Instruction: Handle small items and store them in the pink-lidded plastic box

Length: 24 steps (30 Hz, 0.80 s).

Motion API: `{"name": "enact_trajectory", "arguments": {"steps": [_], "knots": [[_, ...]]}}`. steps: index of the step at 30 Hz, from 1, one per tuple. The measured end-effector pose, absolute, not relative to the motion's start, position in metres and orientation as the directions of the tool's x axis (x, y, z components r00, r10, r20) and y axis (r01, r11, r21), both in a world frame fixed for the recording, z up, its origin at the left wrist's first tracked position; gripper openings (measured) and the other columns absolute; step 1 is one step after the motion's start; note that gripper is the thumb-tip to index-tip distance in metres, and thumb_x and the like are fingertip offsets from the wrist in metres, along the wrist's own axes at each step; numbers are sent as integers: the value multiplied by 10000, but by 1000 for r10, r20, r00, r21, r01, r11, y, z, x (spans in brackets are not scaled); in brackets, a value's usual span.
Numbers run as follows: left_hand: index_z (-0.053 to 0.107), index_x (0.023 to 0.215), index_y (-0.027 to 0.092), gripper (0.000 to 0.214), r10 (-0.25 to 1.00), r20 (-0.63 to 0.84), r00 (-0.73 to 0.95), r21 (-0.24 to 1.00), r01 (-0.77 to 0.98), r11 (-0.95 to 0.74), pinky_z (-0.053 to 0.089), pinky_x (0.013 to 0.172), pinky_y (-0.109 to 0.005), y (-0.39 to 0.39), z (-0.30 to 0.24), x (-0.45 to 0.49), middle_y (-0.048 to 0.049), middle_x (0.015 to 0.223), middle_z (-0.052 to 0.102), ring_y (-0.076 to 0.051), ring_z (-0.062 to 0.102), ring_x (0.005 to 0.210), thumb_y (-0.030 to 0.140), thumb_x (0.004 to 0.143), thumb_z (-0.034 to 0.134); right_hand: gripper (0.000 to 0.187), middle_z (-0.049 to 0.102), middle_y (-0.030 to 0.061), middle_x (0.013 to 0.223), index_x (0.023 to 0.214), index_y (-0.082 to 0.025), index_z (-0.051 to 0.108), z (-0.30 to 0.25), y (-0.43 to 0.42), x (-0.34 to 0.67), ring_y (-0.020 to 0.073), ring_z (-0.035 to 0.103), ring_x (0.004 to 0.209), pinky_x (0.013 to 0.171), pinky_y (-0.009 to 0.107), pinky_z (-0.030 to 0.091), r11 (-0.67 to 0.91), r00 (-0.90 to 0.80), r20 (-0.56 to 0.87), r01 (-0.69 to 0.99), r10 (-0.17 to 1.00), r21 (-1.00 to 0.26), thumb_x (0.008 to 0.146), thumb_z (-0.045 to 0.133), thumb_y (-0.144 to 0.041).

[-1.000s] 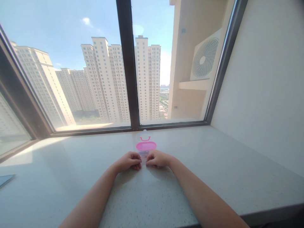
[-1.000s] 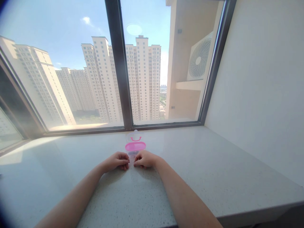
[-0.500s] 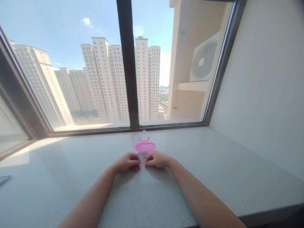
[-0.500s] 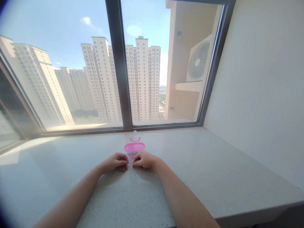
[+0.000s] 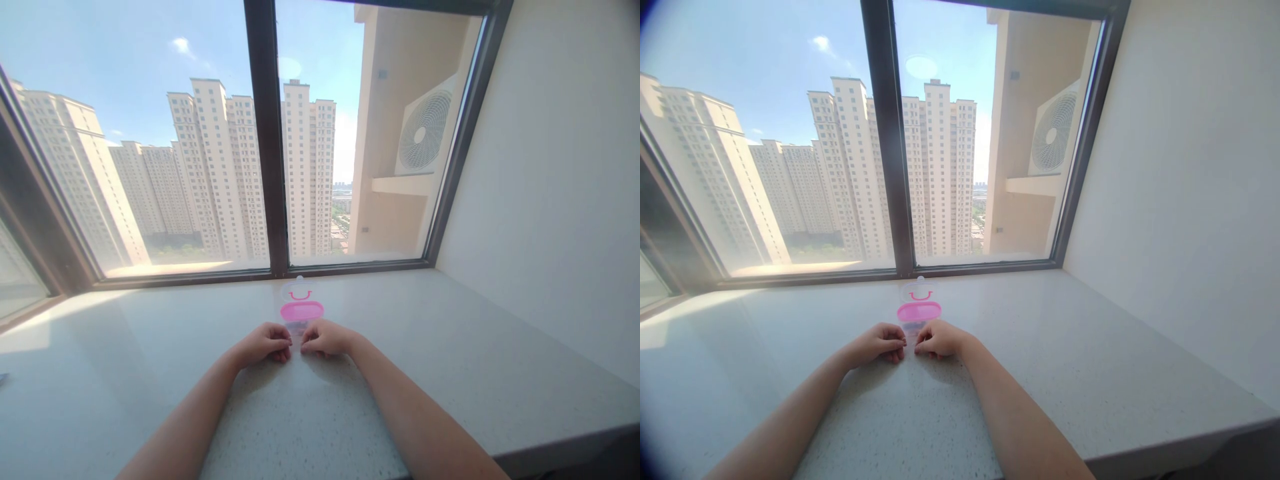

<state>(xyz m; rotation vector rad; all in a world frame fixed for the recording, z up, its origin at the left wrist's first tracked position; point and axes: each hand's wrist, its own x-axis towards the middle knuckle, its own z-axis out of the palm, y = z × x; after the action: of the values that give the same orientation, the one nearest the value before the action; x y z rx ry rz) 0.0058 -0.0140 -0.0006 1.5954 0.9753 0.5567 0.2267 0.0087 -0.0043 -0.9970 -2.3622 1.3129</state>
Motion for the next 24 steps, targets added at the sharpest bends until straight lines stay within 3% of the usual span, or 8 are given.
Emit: {"name": "enact_trajectory", "arguments": {"steps": [24], "knots": [[589,836,138,335,834,-143,533,952,305,-31,450,575,-249,-10,-6,4,-47,679,681,-144,620,583,432,689,648,169,508,-31,516,804,-122,668,-6,10,225,75,469,440,401,159,363,314,-719,-109,427,686,-848,712,613,-253]]}}
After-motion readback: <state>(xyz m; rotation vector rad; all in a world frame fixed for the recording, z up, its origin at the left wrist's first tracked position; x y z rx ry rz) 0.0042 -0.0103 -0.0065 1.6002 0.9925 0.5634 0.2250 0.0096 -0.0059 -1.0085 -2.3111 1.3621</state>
